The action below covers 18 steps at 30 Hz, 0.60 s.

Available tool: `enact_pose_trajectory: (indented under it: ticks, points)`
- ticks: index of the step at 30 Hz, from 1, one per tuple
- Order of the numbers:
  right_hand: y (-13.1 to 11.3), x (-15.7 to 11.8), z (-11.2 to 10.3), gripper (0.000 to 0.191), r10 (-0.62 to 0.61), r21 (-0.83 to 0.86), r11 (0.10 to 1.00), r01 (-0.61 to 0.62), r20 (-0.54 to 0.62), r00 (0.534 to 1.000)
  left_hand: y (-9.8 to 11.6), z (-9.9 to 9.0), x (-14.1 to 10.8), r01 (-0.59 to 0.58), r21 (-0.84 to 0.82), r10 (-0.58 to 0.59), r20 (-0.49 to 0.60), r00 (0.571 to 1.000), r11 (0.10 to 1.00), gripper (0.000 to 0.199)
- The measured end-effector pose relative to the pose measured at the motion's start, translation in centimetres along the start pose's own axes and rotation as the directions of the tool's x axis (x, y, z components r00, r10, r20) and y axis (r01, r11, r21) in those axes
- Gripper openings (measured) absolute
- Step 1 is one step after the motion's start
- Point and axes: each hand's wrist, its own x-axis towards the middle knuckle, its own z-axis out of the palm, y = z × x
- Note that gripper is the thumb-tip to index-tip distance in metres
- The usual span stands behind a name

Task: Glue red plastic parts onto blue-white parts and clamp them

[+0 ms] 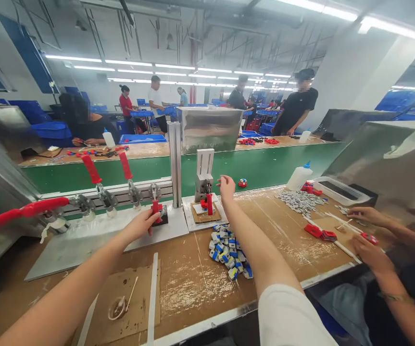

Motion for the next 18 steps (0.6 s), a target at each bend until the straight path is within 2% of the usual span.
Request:
enact_pose_trajectory:
  ticks: [2, 3, 4, 5, 6, 7, 9, 11, 14, 16, 18]
  points:
    - [-0.8, -2.7, -1.6, 0.041, -0.077, 0.013, 0.997, 0.079, -0.115, 0.99, 1.1, -0.1, -0.6, 0.031, -0.097, -0.028, 0.038, 0.999, 0.995, 0.051]
    - [-1.1, -4.6, -2.1, 0.041, -0.126, 0.007, 0.992, 0.128, -0.124, 0.984, 1.9, -0.3, -1.1, 0.037, -0.166, -0.026, 0.066, 0.997, 0.985, 0.052]
    - [-1.3, -6.6, -2.1, 0.041, -0.177, -0.006, 0.984, 0.177, -0.079, 0.981, 2.8, -0.5, -1.6, 0.041, -0.251, -0.017, 0.095, 0.995, 0.967, 0.052]
    - [-1.4, -8.7, -1.7, 0.042, -0.239, -0.028, 0.97, 0.24, 0.048, 0.97, 3.8, -0.8, -2.2, 0.053, -0.348, -0.011, 0.122, 0.992, 0.936, 0.051]
    - [-1.5, -10.8, -0.8, 0.043, -0.274, -0.052, 0.954, 0.294, 0.239, 0.931, 4.9, -1.2, -2.8, 0.076, -0.45, -0.013, 0.143, 0.99, 0.89, 0.05]
    - [-1.6, -12.7, 0.5, 0.044, -0.263, -0.076, 0.942, 0.327, 0.437, 0.86, 5.9, -1.6, -3.3, 0.109, -0.544, -0.024, 0.162, 0.987, 0.832, 0.048]
    - [-1.7, -15.8, 3.9, 0.038, -0.223, -0.08, 0.94, 0.331, 0.59, 0.776, 7.7, -2.4, -4.2, 0.188, -0.686, -0.059, 0.207, 0.977, 0.703, 0.043]
    - [-1.9, -17.7, 7.6, 0.044, -0.174, -0.093, 0.947, 0.307, 0.655, 0.735, 8.9, -3.1, -4.9, 0.247, -0.763, -0.079, 0.251, 0.965, 0.597, 0.04]
    - [-2.3, -18.6, 11.6, 0.062, -0.124, -0.086, 0.961, 0.264, 0.719, 0.684, 9.7, -4.0, -5.7, 0.264, -0.808, -0.055, 0.277, 0.959, 0.527, 0.037]
    - [-2.6, -18.6, 13.1, 0.062, -0.126, -0.064, 0.967, 0.246, 0.719, 0.683, 9.8, -4.4, -6.1, 0.26, -0.816, -0.021, 0.291, 0.956, 0.517, 0.036]
    - [-2.8, -18.5, 13.9, 0.052, -0.132, -0.058, 0.97, 0.237, 0.692, 0.709, 9.7, -4.7, -6.4, 0.257, -0.815, 0.003, 0.303, 0.953, 0.519, 0.036]
